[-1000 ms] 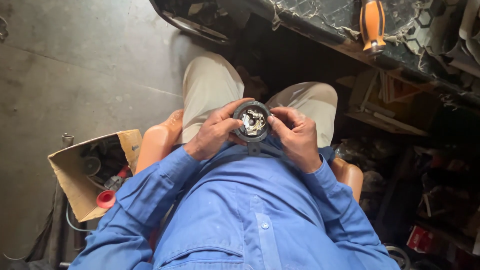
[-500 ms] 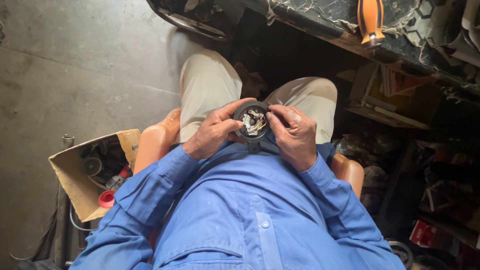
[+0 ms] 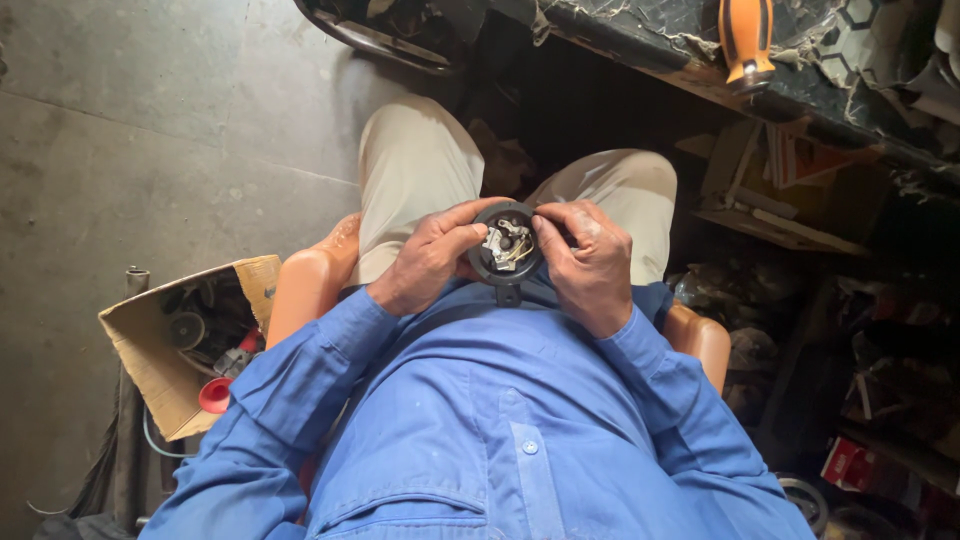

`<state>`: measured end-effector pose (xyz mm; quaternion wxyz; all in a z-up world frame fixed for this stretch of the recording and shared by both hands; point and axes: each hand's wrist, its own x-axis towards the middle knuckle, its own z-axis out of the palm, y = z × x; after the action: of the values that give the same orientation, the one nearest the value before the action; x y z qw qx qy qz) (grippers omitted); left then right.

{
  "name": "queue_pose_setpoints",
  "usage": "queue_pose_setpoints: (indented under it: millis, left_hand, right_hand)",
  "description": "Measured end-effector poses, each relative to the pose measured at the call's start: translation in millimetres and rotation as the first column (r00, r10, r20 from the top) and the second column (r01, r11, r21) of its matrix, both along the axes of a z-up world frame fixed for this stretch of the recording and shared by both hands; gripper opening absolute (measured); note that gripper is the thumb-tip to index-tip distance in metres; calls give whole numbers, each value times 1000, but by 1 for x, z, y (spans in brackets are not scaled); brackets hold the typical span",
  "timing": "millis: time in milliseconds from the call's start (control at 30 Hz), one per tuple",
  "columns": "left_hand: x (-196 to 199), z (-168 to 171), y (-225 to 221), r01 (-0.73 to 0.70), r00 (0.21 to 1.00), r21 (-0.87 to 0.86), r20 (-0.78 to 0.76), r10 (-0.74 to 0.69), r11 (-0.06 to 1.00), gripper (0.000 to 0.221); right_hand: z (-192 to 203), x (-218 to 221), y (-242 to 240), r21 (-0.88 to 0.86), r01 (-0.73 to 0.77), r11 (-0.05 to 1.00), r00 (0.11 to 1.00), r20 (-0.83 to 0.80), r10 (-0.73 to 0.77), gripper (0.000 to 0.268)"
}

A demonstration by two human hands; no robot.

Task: Repairing and assembling a motorcycle horn at a workbench using tools.

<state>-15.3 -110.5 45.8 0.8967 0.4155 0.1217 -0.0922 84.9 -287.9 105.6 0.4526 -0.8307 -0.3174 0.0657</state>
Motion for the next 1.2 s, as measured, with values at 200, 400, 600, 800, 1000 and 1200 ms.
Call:
queue_pose_setpoints:
  millis: [200, 400, 600, 800, 1000, 1200]
  left_hand:
    - [0, -4, -2, -17, 1000, 17, 3, 17, 1000, 44]
    - [1, 0, -2, -18, 1000, 6, 2, 18, 1000, 44]
    - [0, 1, 0, -32, 999, 20, -7, 32, 999, 45]
    - [0, 0, 1, -51, 998, -38, -50, 49, 998, 46]
    - [1, 1, 2, -51, 997, -74, -54, 47, 996, 47]
    - [2, 3, 2, -48, 996, -60, -76, 44, 997, 47]
  right_hand:
    - [-1, -1, -1, 0, 20, 1000, 1000, -9, -20, 8]
    - [-2, -1, -2, 10, 9, 1000, 1000, 19, -10, 9]
    - [-11, 9, -8, 38, 43, 998, 970, -241, -33, 12]
    - [-33, 24, -23, 154, 131, 979, 673, -739, 26, 19]
    - [-37, 27, -28, 210, 226, 951, 442, -892, 92, 20]
    - [-41, 27, -29, 211, 222, 952, 408, -907, 105, 17]
